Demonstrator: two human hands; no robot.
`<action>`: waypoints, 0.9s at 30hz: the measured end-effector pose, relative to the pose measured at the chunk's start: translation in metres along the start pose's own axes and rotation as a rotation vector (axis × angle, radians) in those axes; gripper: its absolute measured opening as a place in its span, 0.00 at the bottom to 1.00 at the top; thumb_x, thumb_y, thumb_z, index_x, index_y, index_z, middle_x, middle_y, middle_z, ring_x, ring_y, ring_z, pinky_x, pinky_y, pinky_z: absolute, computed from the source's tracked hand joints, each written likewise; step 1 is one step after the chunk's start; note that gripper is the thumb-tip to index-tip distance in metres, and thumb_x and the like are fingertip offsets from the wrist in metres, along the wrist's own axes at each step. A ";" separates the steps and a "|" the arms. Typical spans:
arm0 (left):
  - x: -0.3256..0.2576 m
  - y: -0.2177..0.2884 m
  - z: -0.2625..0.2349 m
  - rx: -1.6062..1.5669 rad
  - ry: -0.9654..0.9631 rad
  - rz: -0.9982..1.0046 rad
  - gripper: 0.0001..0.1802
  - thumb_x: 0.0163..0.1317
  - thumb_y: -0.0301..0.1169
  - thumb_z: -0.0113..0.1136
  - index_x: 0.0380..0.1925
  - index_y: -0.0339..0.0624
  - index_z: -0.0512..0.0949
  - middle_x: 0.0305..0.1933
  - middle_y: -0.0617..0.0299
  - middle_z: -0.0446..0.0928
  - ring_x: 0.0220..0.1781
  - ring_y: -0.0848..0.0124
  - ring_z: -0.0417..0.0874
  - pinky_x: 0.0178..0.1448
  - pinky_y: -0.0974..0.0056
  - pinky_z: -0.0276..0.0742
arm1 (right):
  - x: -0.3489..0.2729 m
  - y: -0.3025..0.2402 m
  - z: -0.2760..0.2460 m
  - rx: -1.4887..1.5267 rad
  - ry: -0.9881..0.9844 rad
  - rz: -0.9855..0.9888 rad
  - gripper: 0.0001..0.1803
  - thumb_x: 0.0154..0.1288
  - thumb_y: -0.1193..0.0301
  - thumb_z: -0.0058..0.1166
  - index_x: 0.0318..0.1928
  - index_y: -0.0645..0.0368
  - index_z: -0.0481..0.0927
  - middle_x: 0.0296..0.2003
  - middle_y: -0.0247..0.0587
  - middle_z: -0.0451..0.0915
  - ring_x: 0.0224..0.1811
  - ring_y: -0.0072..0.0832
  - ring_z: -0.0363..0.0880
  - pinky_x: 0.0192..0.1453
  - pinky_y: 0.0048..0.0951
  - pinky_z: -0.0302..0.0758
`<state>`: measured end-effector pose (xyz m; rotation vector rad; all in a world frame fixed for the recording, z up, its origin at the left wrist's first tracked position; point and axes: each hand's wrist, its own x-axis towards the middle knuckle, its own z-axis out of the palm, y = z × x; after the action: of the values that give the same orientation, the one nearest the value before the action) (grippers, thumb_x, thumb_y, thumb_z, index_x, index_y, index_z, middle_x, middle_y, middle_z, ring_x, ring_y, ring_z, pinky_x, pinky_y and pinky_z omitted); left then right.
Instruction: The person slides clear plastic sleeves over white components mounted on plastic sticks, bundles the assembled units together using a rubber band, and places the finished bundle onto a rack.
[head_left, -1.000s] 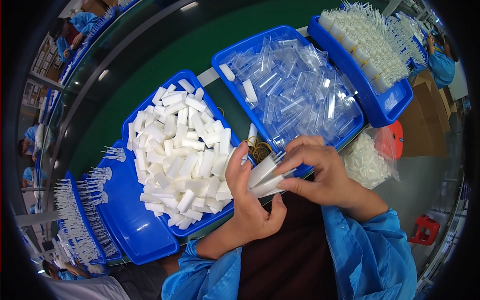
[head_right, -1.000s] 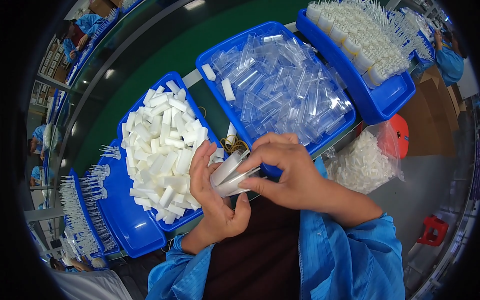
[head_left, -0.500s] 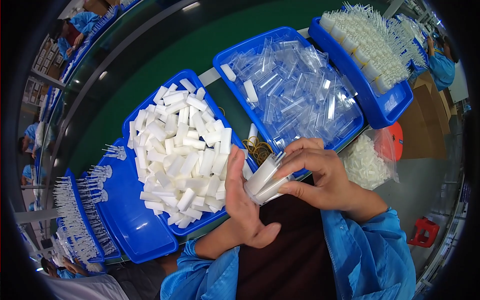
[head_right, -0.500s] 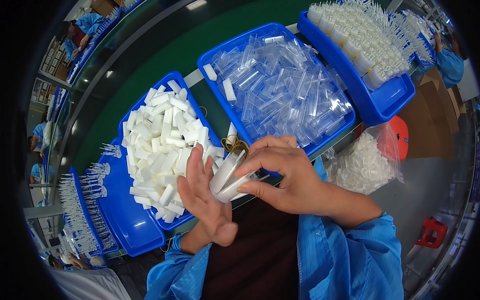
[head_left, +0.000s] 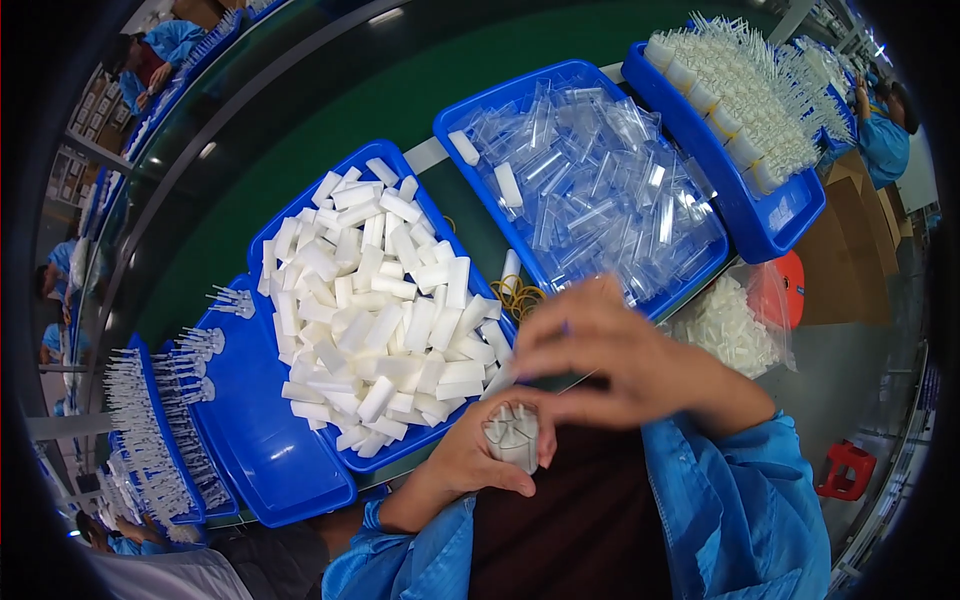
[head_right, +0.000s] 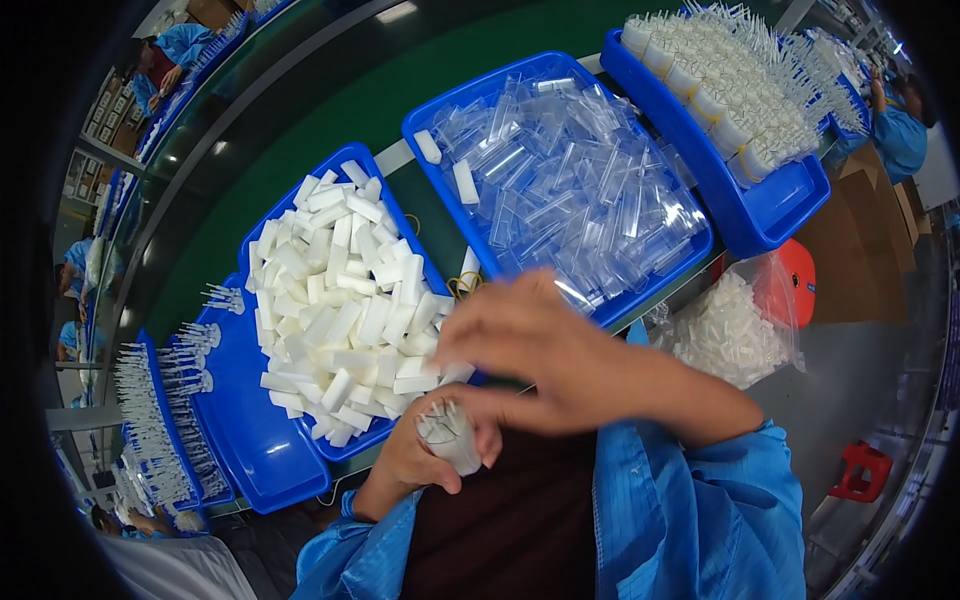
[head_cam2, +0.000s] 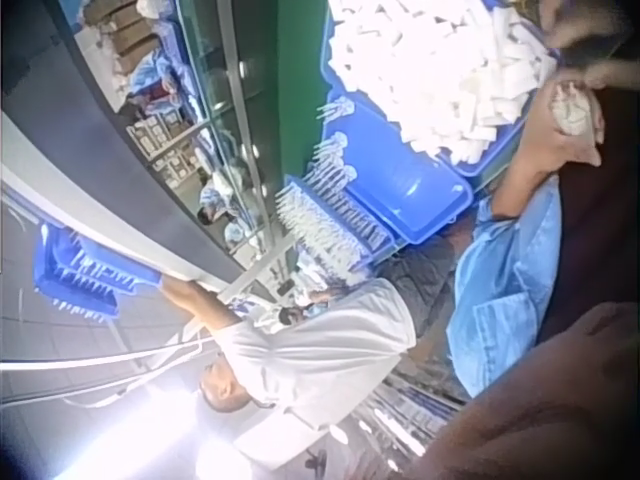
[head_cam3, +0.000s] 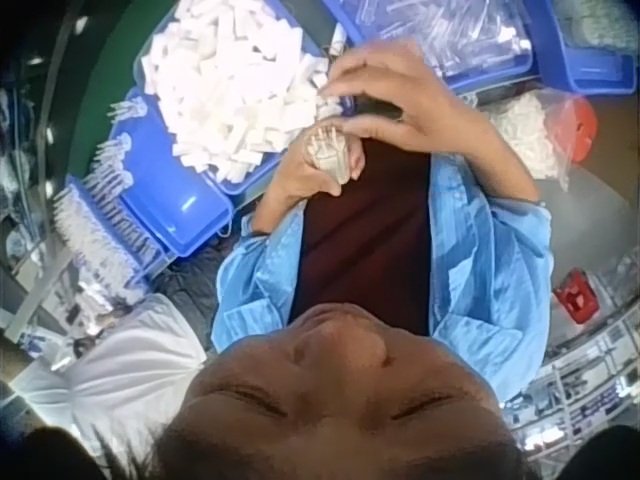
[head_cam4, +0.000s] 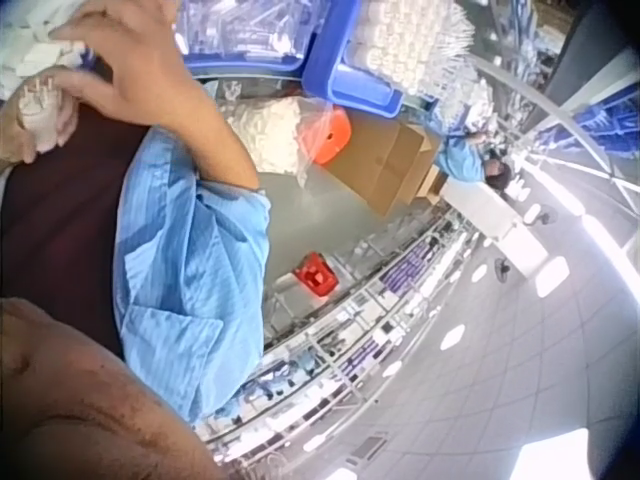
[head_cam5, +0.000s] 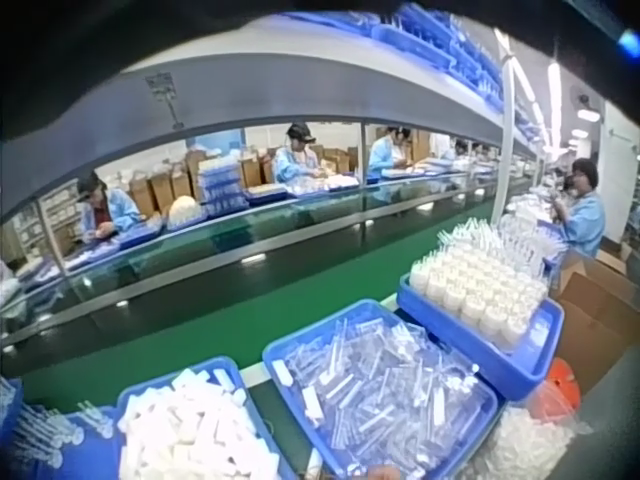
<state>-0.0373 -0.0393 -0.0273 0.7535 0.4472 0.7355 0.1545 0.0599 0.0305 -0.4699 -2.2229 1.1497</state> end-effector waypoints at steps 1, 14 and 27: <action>0.003 0.004 0.005 -0.096 0.041 0.064 0.38 0.37 0.28 0.76 0.49 0.36 0.67 0.36 0.63 0.72 0.40 0.73 0.73 0.45 0.69 0.70 | 0.006 0.005 -0.003 -0.003 -0.003 -0.003 0.17 0.51 0.67 0.62 0.43 0.52 0.79 0.45 0.35 0.72 0.50 0.31 0.69 0.50 0.38 0.55; 0.007 0.011 0.012 -0.073 0.372 0.243 0.15 0.42 0.16 0.64 0.31 0.38 0.72 0.31 0.62 0.72 0.36 0.74 0.73 0.41 0.71 0.69 | 0.043 0.062 0.030 -0.990 -0.020 0.098 0.07 0.51 0.72 0.49 0.28 0.58 0.81 0.46 0.41 0.73 0.60 0.42 0.61 0.58 0.47 0.51; 0.013 0.016 0.007 -0.207 0.467 0.295 0.17 0.41 0.17 0.65 0.33 0.39 0.71 0.38 0.57 0.70 0.31 0.68 0.77 0.27 0.74 0.67 | 0.049 0.030 -0.017 -0.573 0.096 0.245 0.03 0.49 0.65 0.63 0.26 0.47 0.85 0.46 0.32 0.78 0.60 0.37 0.64 0.59 0.47 0.50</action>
<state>-0.0313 -0.0249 -0.0122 0.4524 0.6764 1.2254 0.1296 0.1138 0.0302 -1.0289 -2.4380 0.5600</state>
